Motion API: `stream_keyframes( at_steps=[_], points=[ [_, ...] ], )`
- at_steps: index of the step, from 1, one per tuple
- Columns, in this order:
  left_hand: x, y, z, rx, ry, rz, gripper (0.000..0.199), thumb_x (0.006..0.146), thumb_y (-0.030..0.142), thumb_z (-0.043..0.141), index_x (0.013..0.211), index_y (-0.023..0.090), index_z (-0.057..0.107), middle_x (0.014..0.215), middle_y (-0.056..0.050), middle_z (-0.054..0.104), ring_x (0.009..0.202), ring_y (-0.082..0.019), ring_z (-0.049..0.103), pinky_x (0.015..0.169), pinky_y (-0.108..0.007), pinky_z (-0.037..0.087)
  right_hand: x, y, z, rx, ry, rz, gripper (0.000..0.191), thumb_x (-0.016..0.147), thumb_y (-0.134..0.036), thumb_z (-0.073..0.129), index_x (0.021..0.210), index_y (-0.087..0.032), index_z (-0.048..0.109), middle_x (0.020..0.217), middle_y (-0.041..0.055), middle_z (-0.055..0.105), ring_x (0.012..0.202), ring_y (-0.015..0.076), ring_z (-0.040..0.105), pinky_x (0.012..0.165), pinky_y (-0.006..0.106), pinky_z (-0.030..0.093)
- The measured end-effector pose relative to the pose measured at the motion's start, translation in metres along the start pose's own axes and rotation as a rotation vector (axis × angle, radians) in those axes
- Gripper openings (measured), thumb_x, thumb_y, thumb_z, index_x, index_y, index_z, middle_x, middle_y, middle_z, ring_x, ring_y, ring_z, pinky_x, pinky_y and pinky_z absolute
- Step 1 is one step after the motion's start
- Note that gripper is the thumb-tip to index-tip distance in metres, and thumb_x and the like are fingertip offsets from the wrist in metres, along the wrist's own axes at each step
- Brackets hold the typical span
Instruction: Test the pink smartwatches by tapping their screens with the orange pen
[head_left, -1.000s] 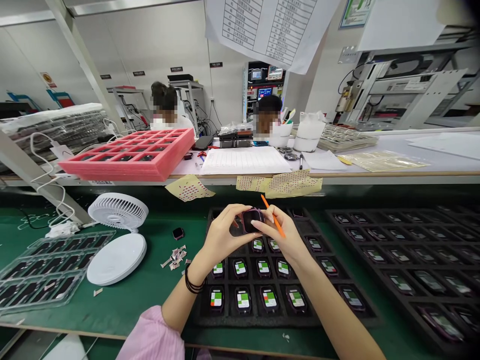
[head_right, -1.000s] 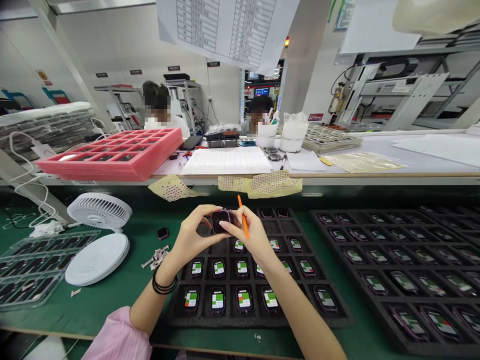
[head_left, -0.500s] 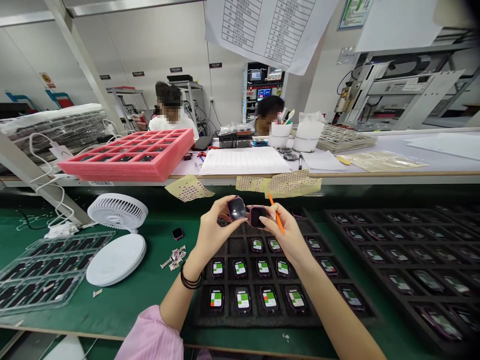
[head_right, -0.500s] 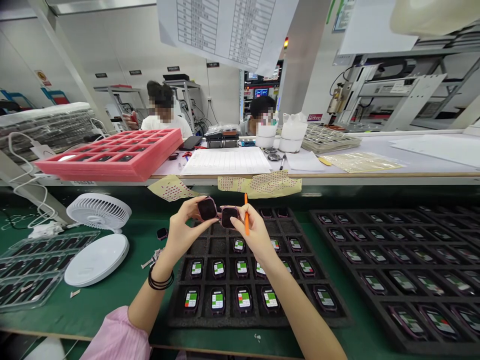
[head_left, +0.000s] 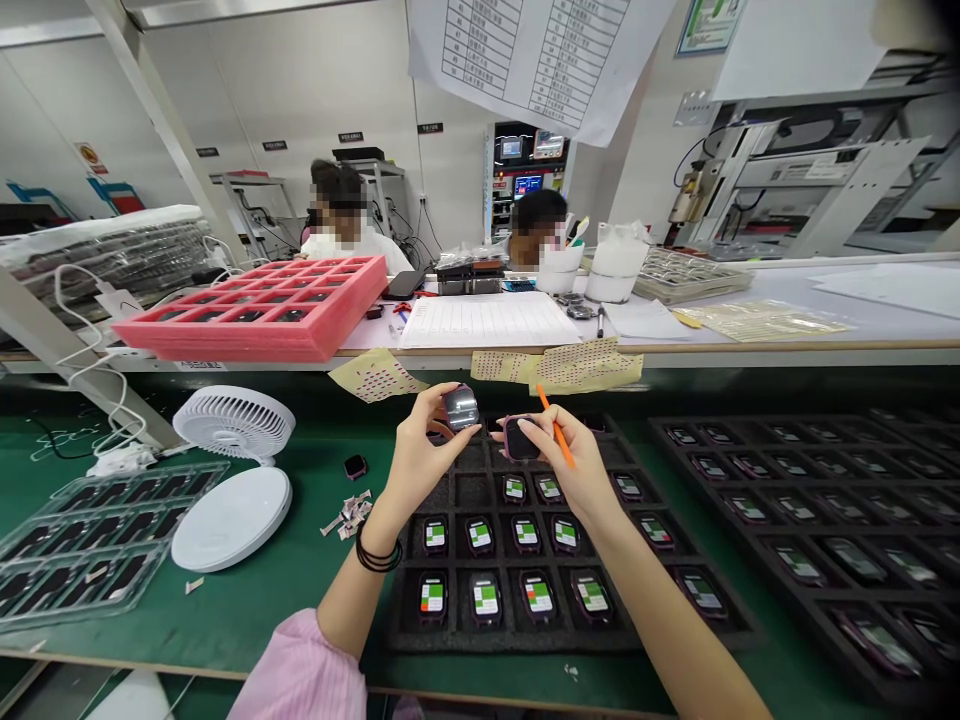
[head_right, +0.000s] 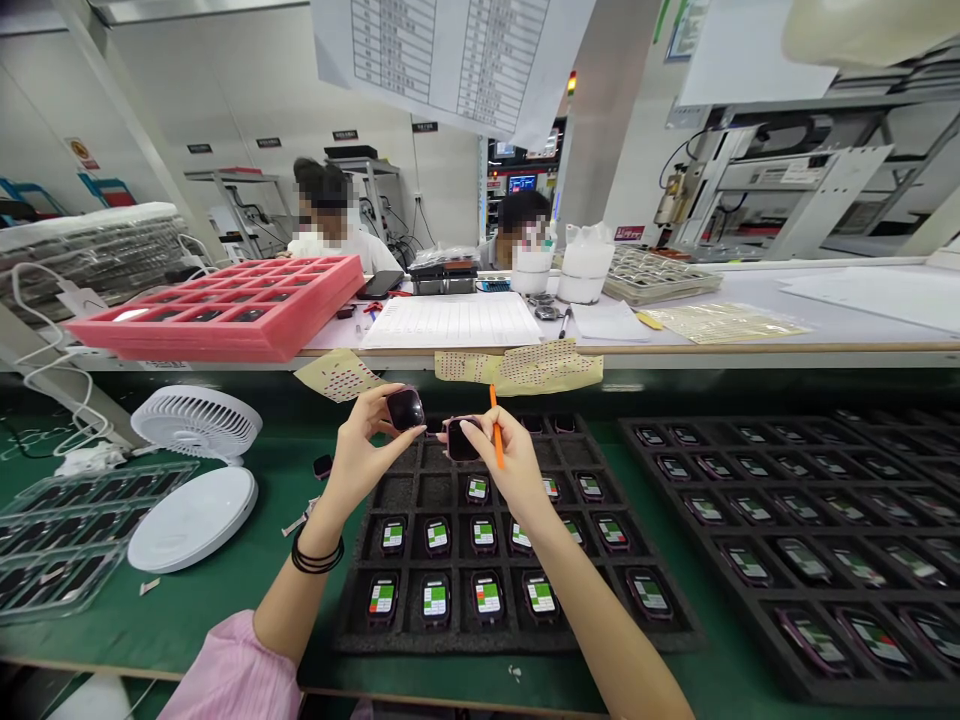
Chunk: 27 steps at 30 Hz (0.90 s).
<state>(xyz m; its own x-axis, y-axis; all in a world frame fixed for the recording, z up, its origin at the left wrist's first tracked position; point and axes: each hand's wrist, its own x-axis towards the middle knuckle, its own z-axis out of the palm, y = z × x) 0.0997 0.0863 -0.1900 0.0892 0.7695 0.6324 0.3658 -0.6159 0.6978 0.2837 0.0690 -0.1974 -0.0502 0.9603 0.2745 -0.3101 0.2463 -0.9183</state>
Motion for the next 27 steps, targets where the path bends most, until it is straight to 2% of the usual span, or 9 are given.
stream_keyframes(
  at_steps=[3,6,9,12,15,17,22,25,27],
  points=[
    [0.001,-0.002,0.0,0.012,-0.031,-0.035,0.045,0.078,0.023,0.067,0.119,0.021,0.049,0.105,-0.006,0.065,0.083,-0.014,0.065,0.062,-0.02,0.055,0.006,0.007,-0.004,0.032,0.0,0.025,0.041,0.077,-0.042,0.072,0.067,-0.023,0.037,0.075,-0.0005,0.063,0.079,0.0237,0.072,0.069,0.038,0.061],
    [0.005,-0.014,0.0,0.046,-0.104,-0.103,0.043,0.077,0.021,0.064,0.117,0.02,0.047,0.103,-0.006,0.064,0.082,-0.015,0.065,0.06,-0.021,0.053,0.014,0.016,-0.008,0.057,-0.001,0.071,0.043,0.073,-0.045,0.074,0.067,-0.023,0.037,0.071,-0.0015,0.063,0.076,0.024,0.072,0.064,0.038,0.061],
    [0.009,-0.044,0.0,0.175,-0.24,-0.217,0.04,0.076,0.017,0.061,0.113,0.02,0.046,0.098,-0.004,0.065,0.082,-0.016,0.065,0.065,-0.024,0.052,0.021,0.024,-0.012,0.051,-0.007,0.126,0.048,0.068,-0.049,0.076,0.066,-0.023,0.036,0.071,-0.0009,0.064,0.077,0.0258,0.072,0.063,0.041,0.06],
    [0.012,-0.084,0.0,0.501,-0.482,-0.444,0.044,0.072,0.015,0.064,0.113,0.019,0.048,0.097,-0.004,0.066,0.083,-0.018,0.065,0.07,-0.026,0.05,0.025,0.033,-0.015,0.006,-0.044,0.173,0.05,0.063,-0.048,0.079,0.068,-0.023,0.035,0.075,-0.0004,0.065,0.078,0.0257,0.072,0.066,0.041,0.059],
    [0.011,-0.117,0.0,0.58,-0.582,-0.534,0.048,0.06,0.01,0.071,0.106,0.015,0.057,0.092,-0.007,0.068,0.084,-0.023,0.066,0.068,-0.028,0.05,0.028,0.048,-0.018,-0.1,-0.079,0.152,0.046,0.065,-0.045,0.076,0.07,-0.023,0.035,0.078,-0.0006,0.064,0.077,0.0233,0.071,0.069,0.038,0.056],
    [0.01,-0.128,-0.001,0.603,-0.624,-0.543,0.044,0.057,0.011,0.074,0.1,0.016,0.063,0.097,-0.008,0.068,0.09,-0.025,0.066,0.072,-0.027,0.05,0.031,0.064,-0.019,-0.223,-0.078,0.088,0.041,0.068,-0.044,0.071,0.071,-0.024,0.036,0.079,-0.0002,0.063,0.074,0.0213,0.069,0.068,0.036,0.054],
    [0.009,-0.123,-0.006,0.671,-0.669,-0.511,0.037,0.062,0.034,0.077,0.095,0.018,0.07,0.112,-0.011,0.064,0.108,-0.029,0.059,0.086,-0.029,0.048,0.047,0.109,-0.007,-0.595,-0.084,0.047,0.023,0.073,-0.027,0.058,0.066,-0.024,0.037,0.068,-0.0015,0.058,0.061,0.0174,0.059,0.062,0.031,0.048],
    [0.011,-0.109,-0.007,0.696,-0.634,-0.462,0.028,0.077,0.035,0.063,0.098,0.017,0.07,0.115,-0.013,0.063,0.112,-0.029,0.057,0.089,-0.031,0.046,0.06,0.133,0.007,-0.645,-0.072,0.076,0.018,0.069,-0.018,0.056,0.064,-0.024,0.039,0.06,-0.0043,0.051,0.058,0.0168,0.055,0.062,0.03,0.045],
    [0.012,-0.1,-0.007,0.676,-0.627,-0.425,0.029,0.087,0.032,0.048,0.095,0.016,0.071,0.109,-0.012,0.067,0.104,-0.026,0.061,0.085,-0.03,0.047,0.067,0.144,0.014,-0.676,-0.072,0.092,0.021,0.064,-0.012,0.056,0.063,-0.024,0.039,0.057,-0.0052,0.049,0.056,0.0164,0.053,0.062,0.03,0.044]
  ],
)
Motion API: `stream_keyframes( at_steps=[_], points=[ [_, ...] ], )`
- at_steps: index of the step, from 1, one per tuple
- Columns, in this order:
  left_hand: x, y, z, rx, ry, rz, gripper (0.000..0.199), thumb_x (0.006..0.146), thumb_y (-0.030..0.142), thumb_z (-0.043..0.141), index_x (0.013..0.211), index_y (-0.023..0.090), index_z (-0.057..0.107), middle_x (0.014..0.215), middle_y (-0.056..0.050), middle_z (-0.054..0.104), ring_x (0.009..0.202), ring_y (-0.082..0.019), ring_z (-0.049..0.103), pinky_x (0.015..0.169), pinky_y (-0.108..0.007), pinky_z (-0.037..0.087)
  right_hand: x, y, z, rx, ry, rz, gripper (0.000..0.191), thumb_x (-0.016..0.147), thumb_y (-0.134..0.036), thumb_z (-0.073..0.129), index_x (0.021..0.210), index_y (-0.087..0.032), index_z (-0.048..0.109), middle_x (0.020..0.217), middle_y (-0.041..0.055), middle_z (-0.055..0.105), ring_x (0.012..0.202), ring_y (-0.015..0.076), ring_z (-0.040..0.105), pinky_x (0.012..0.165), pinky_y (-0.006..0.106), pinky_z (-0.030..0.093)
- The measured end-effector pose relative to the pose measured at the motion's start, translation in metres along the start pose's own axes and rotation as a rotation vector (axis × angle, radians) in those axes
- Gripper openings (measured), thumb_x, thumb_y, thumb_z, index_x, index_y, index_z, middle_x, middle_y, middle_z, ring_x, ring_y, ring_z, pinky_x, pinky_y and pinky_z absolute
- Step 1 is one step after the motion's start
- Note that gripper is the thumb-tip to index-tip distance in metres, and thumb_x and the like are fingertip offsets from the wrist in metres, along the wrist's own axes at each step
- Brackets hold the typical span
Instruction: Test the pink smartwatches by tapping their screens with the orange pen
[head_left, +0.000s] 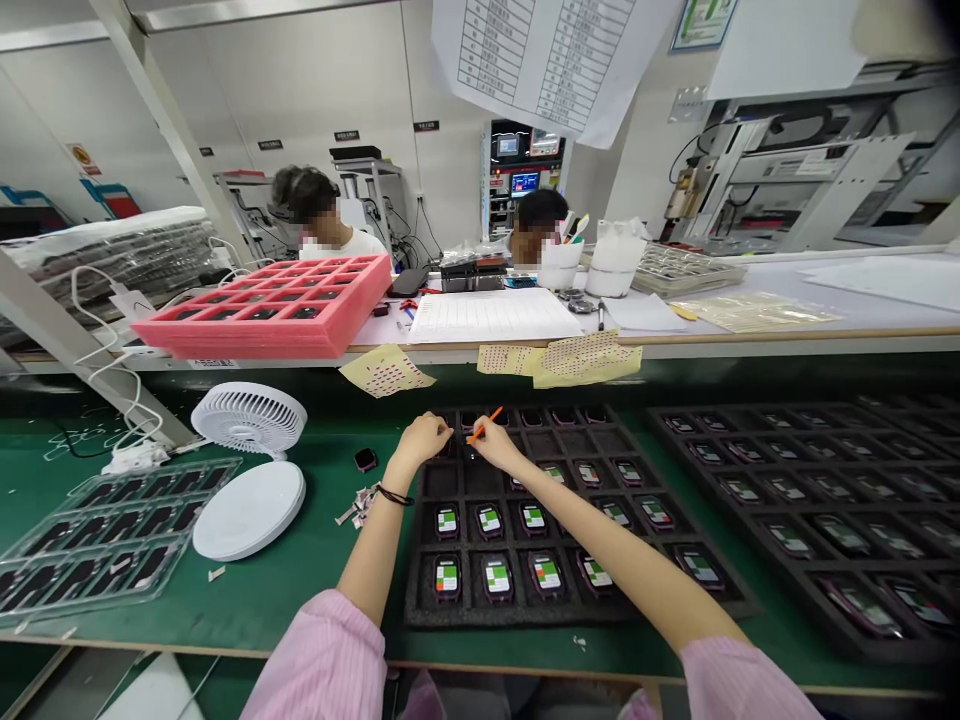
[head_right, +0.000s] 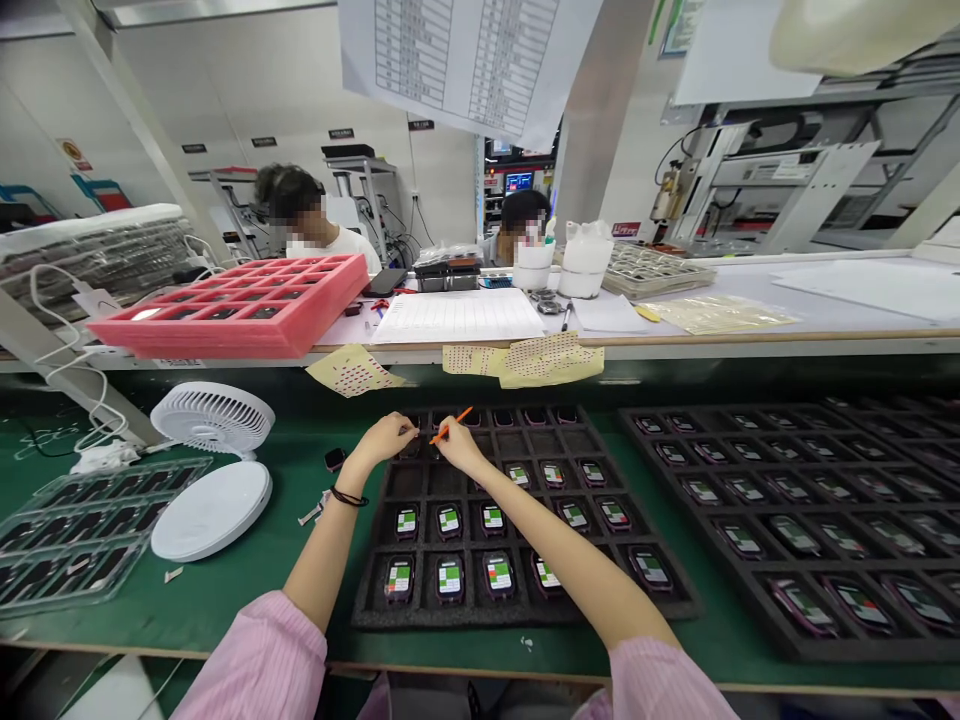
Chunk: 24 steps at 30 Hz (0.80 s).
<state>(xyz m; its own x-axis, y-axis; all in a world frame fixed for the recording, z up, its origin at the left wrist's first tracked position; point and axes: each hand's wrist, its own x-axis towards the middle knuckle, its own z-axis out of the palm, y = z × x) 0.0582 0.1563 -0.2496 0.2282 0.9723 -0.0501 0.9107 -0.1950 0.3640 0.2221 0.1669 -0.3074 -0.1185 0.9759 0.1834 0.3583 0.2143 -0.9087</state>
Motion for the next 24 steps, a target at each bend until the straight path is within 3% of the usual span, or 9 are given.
stream_keyframes(
  at_steps=[4,7,11,17,21,24],
  points=[
    [-0.007,0.013,-0.005,-0.041,-0.043,0.076,0.042,0.093,0.033,0.036,0.083,0.017,0.073,0.09,-0.008,0.073,0.085,-0.022,0.066,0.074,-0.026,0.048,0.002,0.003,0.006,-0.044,-0.023,-0.017,0.021,0.063,-0.007,0.052,0.065,-0.024,0.04,0.06,-0.0047,0.053,0.058,0.0167,0.054,0.062,0.029,0.044],
    [-0.009,0.019,-0.003,-0.048,-0.059,0.094,0.046,0.095,0.037,0.034,0.081,0.016,0.073,0.09,-0.009,0.073,0.084,-0.022,0.067,0.071,-0.026,0.048,-0.005,0.002,-0.003,-0.066,-0.035,-0.067,0.019,0.066,-0.007,0.052,0.071,-0.024,0.042,0.07,-0.0017,0.059,0.07,0.0186,0.059,0.071,0.032,0.046],
    [-0.005,0.023,0.007,-0.038,-0.037,0.083,0.043,0.095,0.034,0.033,0.091,0.015,0.071,0.101,-0.013,0.071,0.095,-0.025,0.066,0.079,-0.03,0.048,-0.013,0.0,-0.019,-0.081,-0.048,-0.111,0.018,0.071,-0.01,0.053,0.076,-0.024,0.043,0.082,0.0025,0.063,0.084,0.0202,0.062,0.081,0.035,0.046],
    [0.008,0.024,0.042,-0.04,-0.009,0.048,0.028,0.086,0.017,0.049,0.108,0.008,0.065,0.12,-0.021,0.06,0.111,-0.031,0.06,0.093,-0.039,0.046,-0.019,-0.002,-0.033,-0.087,-0.041,-0.145,0.013,0.076,-0.015,0.05,0.078,-0.024,0.04,0.093,0.0071,0.065,0.091,0.0207,0.064,0.085,0.039,0.048],
    [0.015,0.023,0.055,-0.124,-0.04,0.168,0.035,0.078,0.007,0.057,0.111,0.011,0.065,0.12,-0.014,0.063,0.116,-0.025,0.057,0.099,-0.031,0.043,-0.022,-0.002,-0.038,-0.101,-0.048,-0.173,0.012,0.077,-0.018,0.051,0.079,-0.024,0.041,0.091,0.0053,0.065,0.089,0.0201,0.065,0.083,0.039,0.05],
    [0.016,0.023,0.053,-0.199,-0.035,0.211,0.033,0.077,0.009,0.058,0.109,0.012,0.066,0.12,-0.013,0.065,0.114,-0.025,0.058,0.1,-0.032,0.042,-0.023,0.0,-0.041,-0.131,-0.045,-0.183,0.01,0.078,-0.017,0.05,0.081,-0.023,0.043,0.091,0.0061,0.066,0.091,0.0212,0.066,0.084,0.04,0.051]
  ],
)
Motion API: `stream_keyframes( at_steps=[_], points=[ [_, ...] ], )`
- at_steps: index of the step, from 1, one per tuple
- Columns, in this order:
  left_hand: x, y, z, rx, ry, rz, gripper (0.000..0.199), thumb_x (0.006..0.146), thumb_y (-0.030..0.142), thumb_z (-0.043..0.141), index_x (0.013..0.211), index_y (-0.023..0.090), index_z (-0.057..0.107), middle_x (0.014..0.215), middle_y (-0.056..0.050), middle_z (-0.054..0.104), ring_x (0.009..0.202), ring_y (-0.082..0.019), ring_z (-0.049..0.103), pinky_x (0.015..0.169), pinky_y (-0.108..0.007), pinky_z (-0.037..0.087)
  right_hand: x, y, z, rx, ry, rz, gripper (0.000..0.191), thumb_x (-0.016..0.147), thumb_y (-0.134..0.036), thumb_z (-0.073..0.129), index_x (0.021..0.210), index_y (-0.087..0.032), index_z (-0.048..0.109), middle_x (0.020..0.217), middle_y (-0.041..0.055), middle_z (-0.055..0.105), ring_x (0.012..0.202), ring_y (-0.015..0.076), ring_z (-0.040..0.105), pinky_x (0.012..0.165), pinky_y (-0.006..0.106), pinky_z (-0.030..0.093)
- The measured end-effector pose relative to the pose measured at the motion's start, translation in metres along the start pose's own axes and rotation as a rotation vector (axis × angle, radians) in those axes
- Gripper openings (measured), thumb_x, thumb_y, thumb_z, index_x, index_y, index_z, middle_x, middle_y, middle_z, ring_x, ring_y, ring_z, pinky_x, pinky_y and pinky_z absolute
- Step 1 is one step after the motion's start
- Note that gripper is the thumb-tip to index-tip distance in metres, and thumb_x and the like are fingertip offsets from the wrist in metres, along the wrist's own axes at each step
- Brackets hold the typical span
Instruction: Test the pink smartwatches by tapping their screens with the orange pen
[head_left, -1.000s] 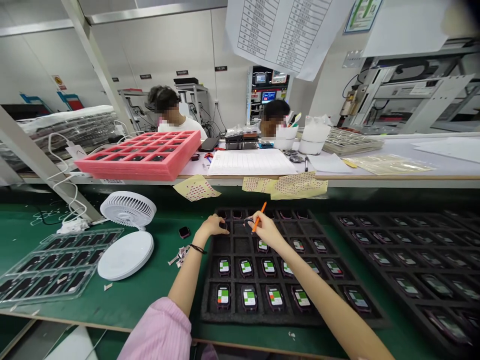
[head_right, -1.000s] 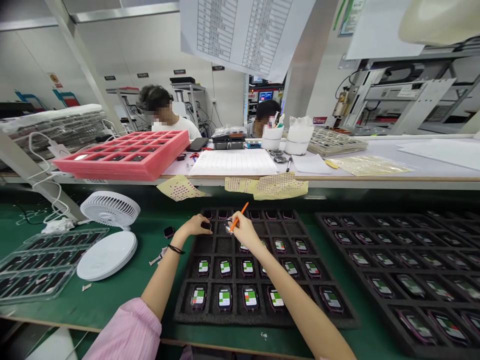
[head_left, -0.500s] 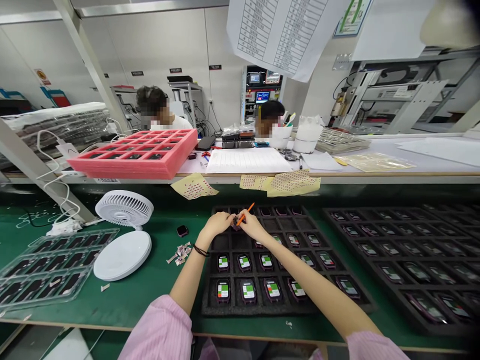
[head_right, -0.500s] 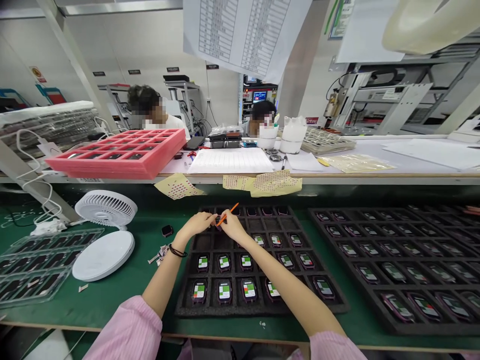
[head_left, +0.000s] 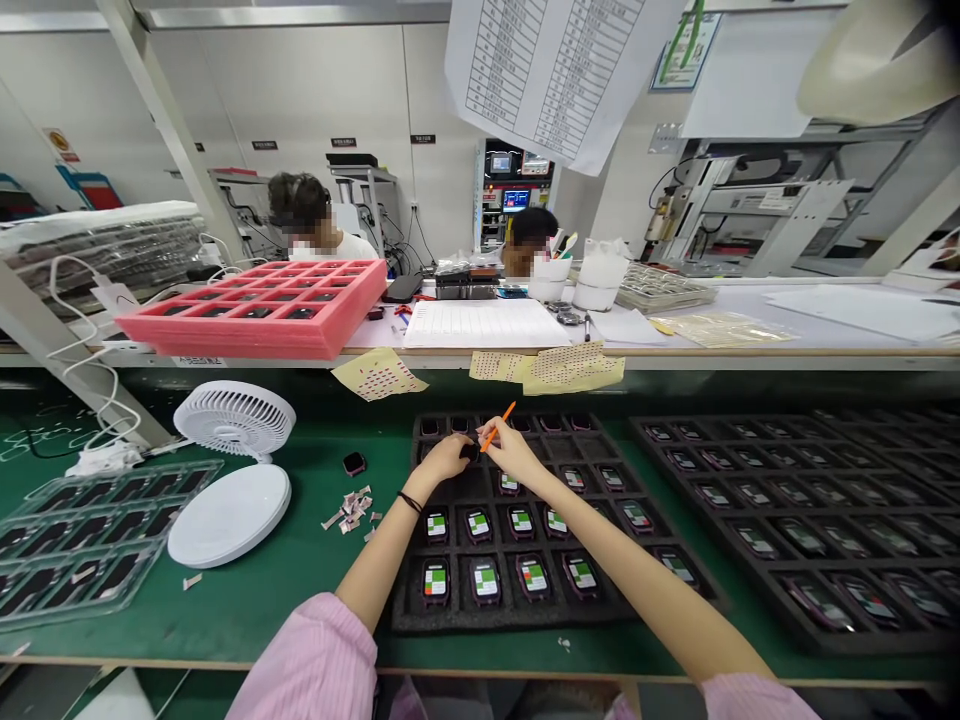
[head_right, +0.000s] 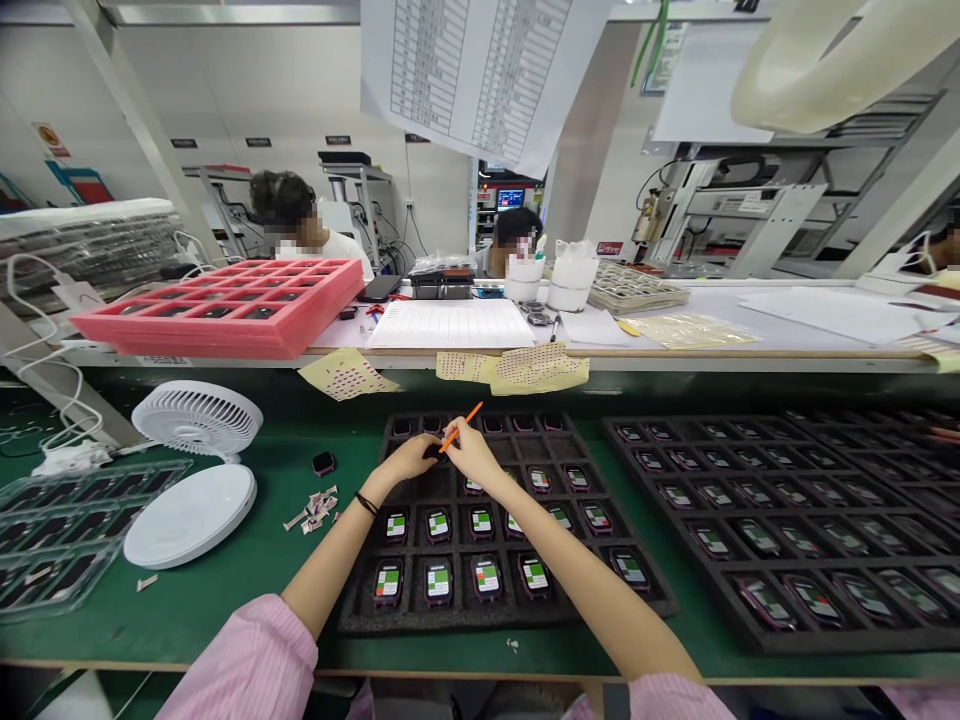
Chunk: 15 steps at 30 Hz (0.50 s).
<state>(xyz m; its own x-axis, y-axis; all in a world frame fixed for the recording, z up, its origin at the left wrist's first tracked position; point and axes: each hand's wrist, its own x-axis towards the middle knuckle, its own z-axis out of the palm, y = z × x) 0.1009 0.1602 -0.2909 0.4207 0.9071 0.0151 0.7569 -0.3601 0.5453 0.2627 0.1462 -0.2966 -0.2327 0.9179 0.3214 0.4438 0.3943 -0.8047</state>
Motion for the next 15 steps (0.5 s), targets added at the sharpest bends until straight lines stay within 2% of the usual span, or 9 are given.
stream_keyframes(
  at_steps=[2,4,6,8,11,13,15],
  points=[
    [-0.001,0.003,-0.006,-0.048,0.039,-0.001,0.027,0.087,0.019,0.048,0.104,0.01,0.067,0.117,-0.016,0.065,0.113,-0.027,0.058,0.101,-0.037,0.041,-0.001,0.002,-0.001,-0.028,-0.001,-0.009,0.011,0.078,-0.015,0.049,0.085,-0.022,0.046,0.096,0.0085,0.066,0.094,0.0227,0.065,0.086,0.043,0.05],
    [-0.003,0.009,-0.013,-0.114,0.048,0.013,0.041,0.095,0.032,0.033,0.095,0.01,0.068,0.109,-0.015,0.068,0.106,-0.026,0.062,0.097,-0.036,0.043,-0.001,0.004,-0.001,-0.057,-0.01,-0.023,0.02,0.077,-0.011,0.048,0.094,-0.02,0.05,0.103,0.0114,0.066,0.1,0.0241,0.064,0.091,0.045,0.048],
    [-0.007,0.015,-0.019,-0.182,0.001,0.048,0.054,0.096,0.043,0.025,0.088,0.012,0.069,0.096,-0.012,0.072,0.093,-0.023,0.067,0.087,-0.032,0.049,0.0,0.004,0.0,-0.079,-0.025,-0.038,0.035,0.075,-0.006,0.045,0.108,-0.017,0.051,0.113,0.0146,0.064,0.109,0.0248,0.062,0.097,0.047,0.045],
    [-0.011,0.022,-0.022,-0.27,-0.065,0.085,0.051,0.093,0.049,0.032,0.083,0.013,0.066,0.084,-0.008,0.073,0.077,-0.02,0.069,0.074,-0.028,0.052,0.001,0.002,0.001,-0.091,-0.042,-0.049,0.051,0.074,-0.002,0.042,0.123,-0.014,0.048,0.126,0.0179,0.059,0.119,0.0249,0.057,0.102,0.047,0.041],
    [-0.016,0.03,-0.025,-0.394,-0.084,0.111,0.036,0.089,0.043,0.044,0.079,0.013,0.061,0.076,-0.007,0.071,0.062,-0.016,0.066,0.064,-0.026,0.052,0.002,-0.008,0.0,-0.178,-0.1,-0.094,0.06,0.077,-0.002,0.039,0.137,-0.006,0.039,0.138,0.0235,0.049,0.128,0.0263,0.049,0.105,0.045,0.039],
    [-0.019,0.034,-0.028,-0.441,-0.055,0.122,0.03,0.089,0.038,0.045,0.077,0.014,0.058,0.073,-0.007,0.07,0.058,-0.014,0.065,0.062,-0.025,0.051,0.001,-0.021,-0.006,-0.292,-0.153,-0.151,0.06,0.081,-0.005,0.038,0.14,-0.003,0.037,0.138,0.0249,0.049,0.126,0.0274,0.051,0.102,0.043,0.042],
    [-0.023,0.038,-0.033,-0.48,-0.028,0.139,0.028,0.088,0.036,0.045,0.077,0.014,0.058,0.072,-0.006,0.069,0.058,-0.014,0.064,0.061,-0.025,0.051,-0.002,-0.037,-0.017,-0.414,-0.19,-0.205,0.059,0.084,-0.009,0.039,0.142,-0.006,0.036,0.127,0.0212,0.06,0.111,0.0264,0.061,0.092,0.039,0.048]
  ],
)
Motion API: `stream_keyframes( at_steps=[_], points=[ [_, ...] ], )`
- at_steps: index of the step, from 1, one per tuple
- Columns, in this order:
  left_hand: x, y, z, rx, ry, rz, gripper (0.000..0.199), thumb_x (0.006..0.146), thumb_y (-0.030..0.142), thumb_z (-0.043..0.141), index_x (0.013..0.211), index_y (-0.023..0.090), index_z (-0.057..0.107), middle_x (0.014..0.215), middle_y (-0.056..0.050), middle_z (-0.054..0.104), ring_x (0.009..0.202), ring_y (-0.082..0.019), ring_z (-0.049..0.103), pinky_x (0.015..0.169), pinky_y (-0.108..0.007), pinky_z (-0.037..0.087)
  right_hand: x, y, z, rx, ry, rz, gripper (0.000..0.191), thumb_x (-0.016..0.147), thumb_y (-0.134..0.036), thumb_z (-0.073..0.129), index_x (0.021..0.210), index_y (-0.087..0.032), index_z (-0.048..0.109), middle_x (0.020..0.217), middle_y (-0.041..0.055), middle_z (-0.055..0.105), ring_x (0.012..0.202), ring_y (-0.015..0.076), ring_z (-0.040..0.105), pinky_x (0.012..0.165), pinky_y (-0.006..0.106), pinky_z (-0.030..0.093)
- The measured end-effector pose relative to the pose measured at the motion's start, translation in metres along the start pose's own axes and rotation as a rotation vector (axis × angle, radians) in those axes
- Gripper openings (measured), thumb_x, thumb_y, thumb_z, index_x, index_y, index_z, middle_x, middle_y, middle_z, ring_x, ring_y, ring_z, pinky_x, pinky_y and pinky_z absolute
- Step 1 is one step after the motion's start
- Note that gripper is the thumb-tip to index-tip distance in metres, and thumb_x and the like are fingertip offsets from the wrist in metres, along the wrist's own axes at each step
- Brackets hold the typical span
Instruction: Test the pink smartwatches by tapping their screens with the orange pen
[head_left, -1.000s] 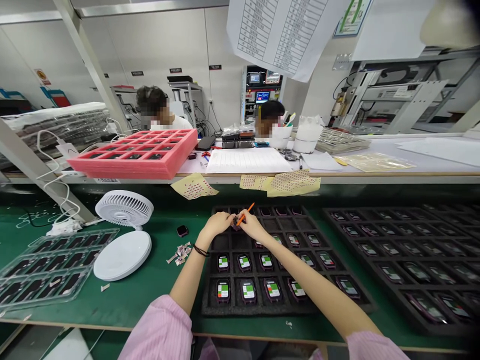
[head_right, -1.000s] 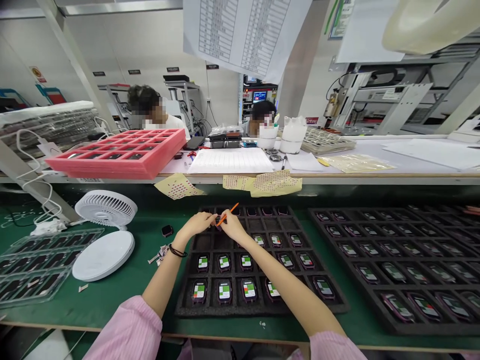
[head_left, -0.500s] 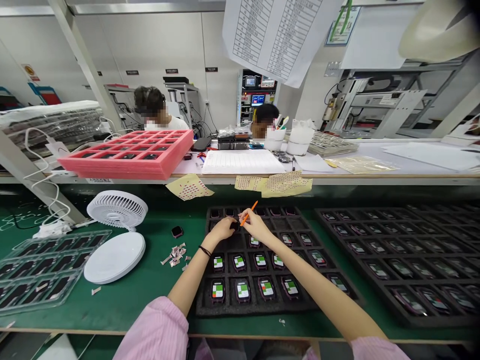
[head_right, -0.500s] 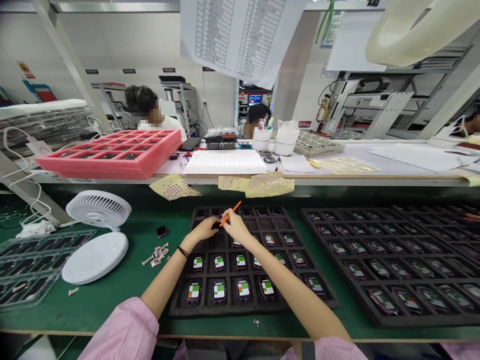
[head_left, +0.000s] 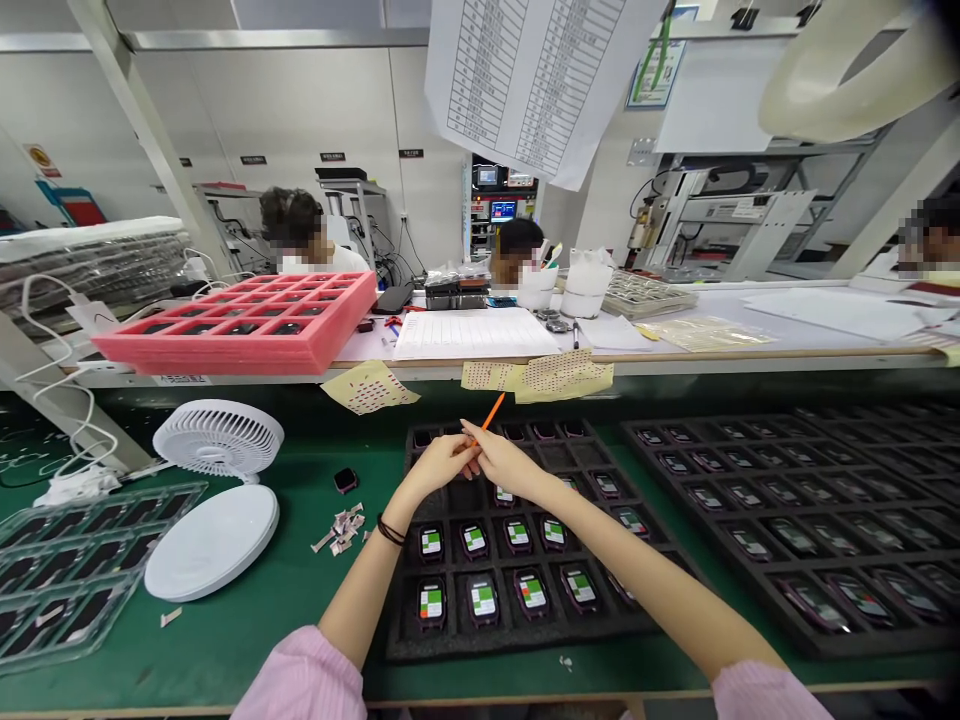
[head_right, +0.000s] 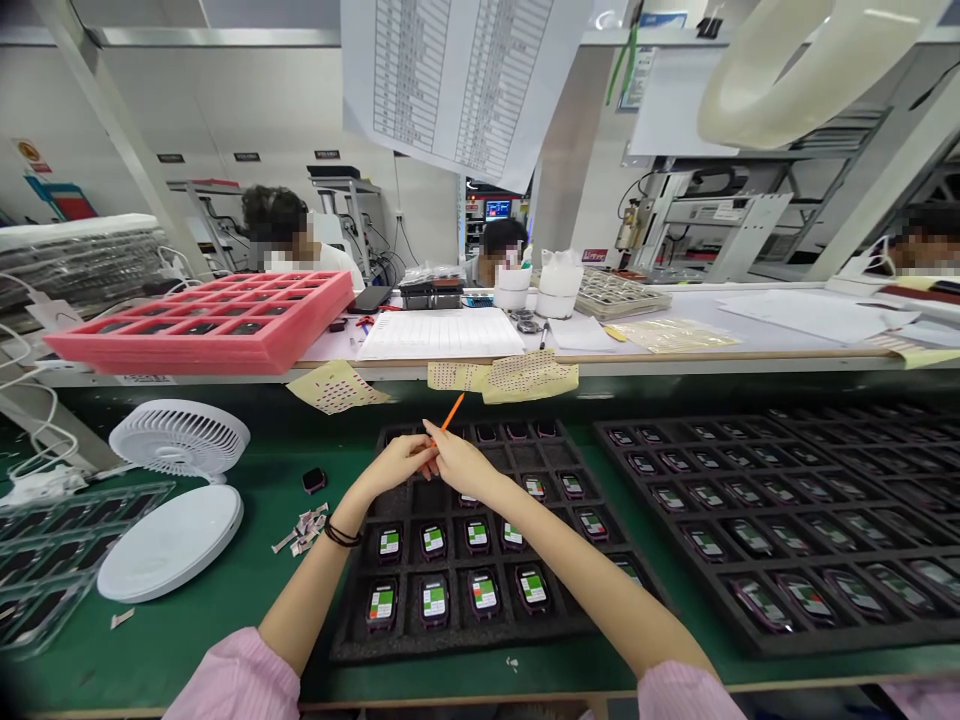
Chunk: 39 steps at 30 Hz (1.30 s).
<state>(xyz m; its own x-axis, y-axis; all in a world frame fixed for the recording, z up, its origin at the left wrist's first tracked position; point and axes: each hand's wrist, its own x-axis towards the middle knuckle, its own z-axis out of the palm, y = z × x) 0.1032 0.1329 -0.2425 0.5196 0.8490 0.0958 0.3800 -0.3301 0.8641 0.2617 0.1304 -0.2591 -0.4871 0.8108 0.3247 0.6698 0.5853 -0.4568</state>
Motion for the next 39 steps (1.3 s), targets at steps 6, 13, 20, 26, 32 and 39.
stream_keyframes(
  at_steps=[6,13,20,26,32,39],
  points=[
    [-0.021,0.03,-0.021,-0.041,0.168,0.027,0.028,0.088,0.039,0.049,0.082,0.015,0.061,0.074,-0.006,0.072,0.057,-0.014,0.064,0.059,-0.024,0.049,0.007,-0.006,-0.091,-0.352,0.321,0.019,0.04,0.089,-0.02,0.042,0.127,-0.019,0.056,0.075,0.0042,0.07,0.062,0.0189,0.064,0.061,0.027,0.044],
    [-0.051,0.062,-0.038,-0.021,0.348,0.072,0.027,0.089,0.04,0.05,0.088,0.017,0.065,0.077,-0.004,0.072,0.059,-0.013,0.063,0.062,-0.024,0.049,0.059,0.076,-0.191,-0.497,0.427,0.486,0.036,0.084,-0.021,0.049,0.118,-0.013,0.058,0.103,0.0149,0.066,0.093,0.0281,0.061,0.074,0.033,0.043],
    [-0.068,0.078,-0.042,0.012,0.362,0.105,0.026,0.09,0.039,0.05,0.087,0.018,0.065,0.076,-0.002,0.071,0.06,-0.013,0.063,0.061,-0.023,0.049,0.089,0.123,-0.192,-0.387,0.345,0.681,0.036,0.067,-0.007,0.059,0.103,-0.01,0.062,0.091,0.0162,0.064,0.09,0.0308,0.059,0.075,0.037,0.044],
    [-0.078,0.081,-0.049,0.02,0.411,0.11,0.026,0.09,0.039,0.051,0.088,0.019,0.066,0.076,-0.001,0.071,0.06,-0.012,0.063,0.062,-0.023,0.049,0.097,0.136,-0.199,-0.182,0.523,0.645,0.014,0.07,-0.005,0.053,0.077,-0.015,0.058,0.07,0.0079,0.059,0.076,0.0249,0.059,0.072,0.036,0.047],
    [-0.074,0.078,-0.048,0.046,0.42,0.112,0.03,0.089,0.042,0.051,0.094,0.019,0.07,0.076,-0.002,0.072,0.059,-0.014,0.063,0.061,-0.025,0.051,0.09,0.146,-0.225,0.095,0.833,0.517,0.025,0.085,-0.014,0.032,0.094,-0.02,0.055,0.074,0.0029,0.061,0.068,0.0162,0.06,0.057,0.026,0.05],
    [-0.071,0.08,-0.043,0.111,0.404,0.145,0.032,0.089,0.041,0.049,0.097,0.021,0.072,0.074,-0.002,0.073,0.056,-0.015,0.063,0.057,-0.025,0.052,0.07,0.165,-0.232,0.19,1.057,0.482,0.021,0.078,-0.035,0.06,0.09,-0.019,0.053,0.067,0.0014,0.064,0.061,0.0159,0.059,0.054,0.024,0.047]
  ],
)
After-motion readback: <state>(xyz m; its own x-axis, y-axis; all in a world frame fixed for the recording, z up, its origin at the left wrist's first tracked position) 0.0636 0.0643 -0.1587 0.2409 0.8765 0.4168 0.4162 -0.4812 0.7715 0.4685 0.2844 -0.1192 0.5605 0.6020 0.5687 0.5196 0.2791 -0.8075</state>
